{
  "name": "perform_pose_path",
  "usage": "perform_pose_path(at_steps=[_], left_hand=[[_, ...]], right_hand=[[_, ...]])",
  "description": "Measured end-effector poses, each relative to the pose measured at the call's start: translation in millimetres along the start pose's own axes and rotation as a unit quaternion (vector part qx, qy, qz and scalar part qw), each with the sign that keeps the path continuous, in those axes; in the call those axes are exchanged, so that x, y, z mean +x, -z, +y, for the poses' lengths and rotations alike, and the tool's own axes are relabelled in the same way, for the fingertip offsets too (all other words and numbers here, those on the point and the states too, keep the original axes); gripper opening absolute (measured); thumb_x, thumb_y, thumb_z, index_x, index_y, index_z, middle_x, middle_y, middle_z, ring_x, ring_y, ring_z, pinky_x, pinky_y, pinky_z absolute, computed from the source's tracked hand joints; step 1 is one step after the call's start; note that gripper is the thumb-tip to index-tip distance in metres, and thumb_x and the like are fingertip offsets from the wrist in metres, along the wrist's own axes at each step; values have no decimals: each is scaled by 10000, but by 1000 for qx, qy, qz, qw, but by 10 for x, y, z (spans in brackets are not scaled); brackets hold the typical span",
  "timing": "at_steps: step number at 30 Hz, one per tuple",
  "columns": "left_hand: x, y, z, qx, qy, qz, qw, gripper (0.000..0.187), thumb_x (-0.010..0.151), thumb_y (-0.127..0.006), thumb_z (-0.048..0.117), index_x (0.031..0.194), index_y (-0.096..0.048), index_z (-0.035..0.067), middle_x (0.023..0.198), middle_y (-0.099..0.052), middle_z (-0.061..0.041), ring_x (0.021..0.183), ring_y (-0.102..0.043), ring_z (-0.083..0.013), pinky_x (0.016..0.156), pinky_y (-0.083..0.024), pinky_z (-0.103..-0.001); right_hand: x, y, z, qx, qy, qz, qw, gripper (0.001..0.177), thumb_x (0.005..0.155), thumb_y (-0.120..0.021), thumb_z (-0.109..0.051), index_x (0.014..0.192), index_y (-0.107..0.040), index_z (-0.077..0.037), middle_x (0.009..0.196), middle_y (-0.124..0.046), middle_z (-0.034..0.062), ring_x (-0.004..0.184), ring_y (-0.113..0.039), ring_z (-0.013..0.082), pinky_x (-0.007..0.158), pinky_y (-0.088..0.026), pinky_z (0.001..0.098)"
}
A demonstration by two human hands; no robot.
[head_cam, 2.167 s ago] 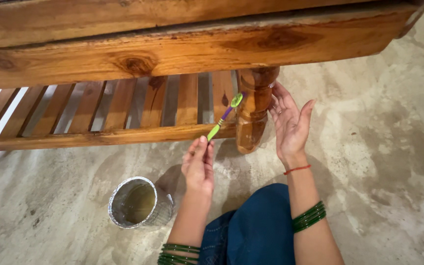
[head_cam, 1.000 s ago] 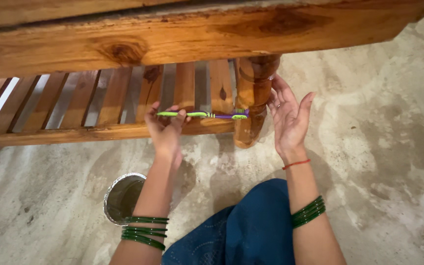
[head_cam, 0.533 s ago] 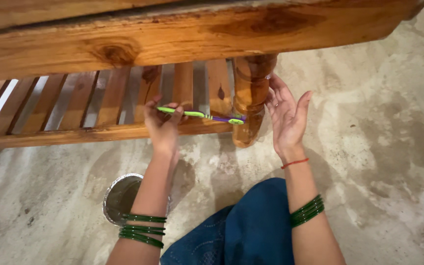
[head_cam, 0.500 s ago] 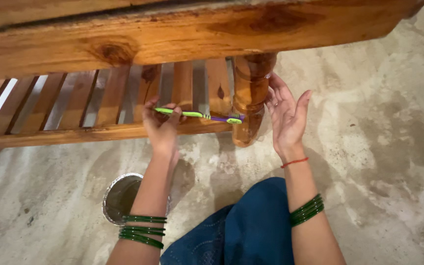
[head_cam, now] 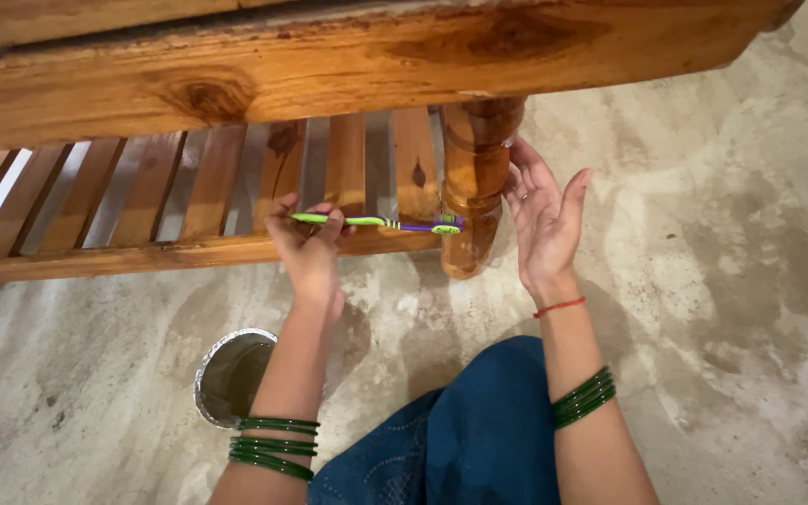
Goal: The person sits on the floor and uses a toothbrush dipped in a liquid from a metal container to scrub the leg of a wooden stool. They repeatedly dip the brush and scrub the same area of the stool leg.
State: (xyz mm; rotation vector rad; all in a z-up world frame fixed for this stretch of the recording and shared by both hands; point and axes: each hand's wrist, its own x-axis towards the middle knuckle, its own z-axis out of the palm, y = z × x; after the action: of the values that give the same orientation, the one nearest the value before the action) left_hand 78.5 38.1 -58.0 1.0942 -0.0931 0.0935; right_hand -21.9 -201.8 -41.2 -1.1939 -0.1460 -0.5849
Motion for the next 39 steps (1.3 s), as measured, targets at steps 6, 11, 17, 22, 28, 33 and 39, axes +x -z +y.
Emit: perform_pose_path(at_steps=[6,11,17,22,28,33,39], left_hand=[[89,-212,319,-122,100,42,987,576,924,-596,-84,1410,-323,61,1139,-590,-162,971,-677,-276,873,-633,-417],[157,-221,226,-91,71,10,993,593,934,-592,-88,1431,-301,53,1177,-566,-176,969,-678,-278,852,-615,-419],[27,-97,97,-5,96,63,993,570,917,-589,-89,1386,-318,91,1189,-561,-116,986,-656,-220,856,-642,-420],[163,-119,83,-134,86,16,987,520,936,-589,-92,1366,-336,55,1163,-563,-168,984,-663,-270,865,-645,-433],[183,-94,-87,-102,94,85,987,561,922,-594,-97,1389,-332,71,1181,-571,-163,971,-678,-250,852,-633,-420],[77,76,-164,-76,96,109,986,575,900,-583,-125,1379,-329,67,1180,-570,-162,969,-675,-247,841,-651,-434],[187,-73,-104,-199,106,38,973,509,937,-590,-106,1371,-362,35,1164,-572,-208,977,-696,-325,857,-618,-444]], right_hand=[[12,0,25,8,-9,10,1000,1070,973,-179,-791,1604,-335,59,1663,-389,170,1534,-368,286,1284,-223,413],[13,-9,9,10,-9,6,1000,1068,976,-171,-786,1603,-333,64,1661,-386,176,1533,-367,291,1282,-224,416],[34,23,9,14,-11,8,1000,1055,979,-162,-774,1604,-325,61,1661,-382,176,1540,-353,284,1282,-212,418],[36,0,-11,9,0,1,1000,1058,990,-155,-771,1596,-337,77,1658,-388,181,1543,-355,286,1291,-212,418],[43,15,-16,14,-10,7,1000,1065,976,-157,-779,1597,-331,69,1652,-394,183,1534,-360,287,1284,-212,414],[37,48,13,17,-8,4,1000,1066,979,-159,-779,1595,-335,73,1650,-394,187,1533,-361,293,1285,-214,426],[35,24,-31,-2,-7,5,1000,1065,979,-143,-776,1589,-345,73,1646,-401,182,1532,-370,288,1282,-216,424]])
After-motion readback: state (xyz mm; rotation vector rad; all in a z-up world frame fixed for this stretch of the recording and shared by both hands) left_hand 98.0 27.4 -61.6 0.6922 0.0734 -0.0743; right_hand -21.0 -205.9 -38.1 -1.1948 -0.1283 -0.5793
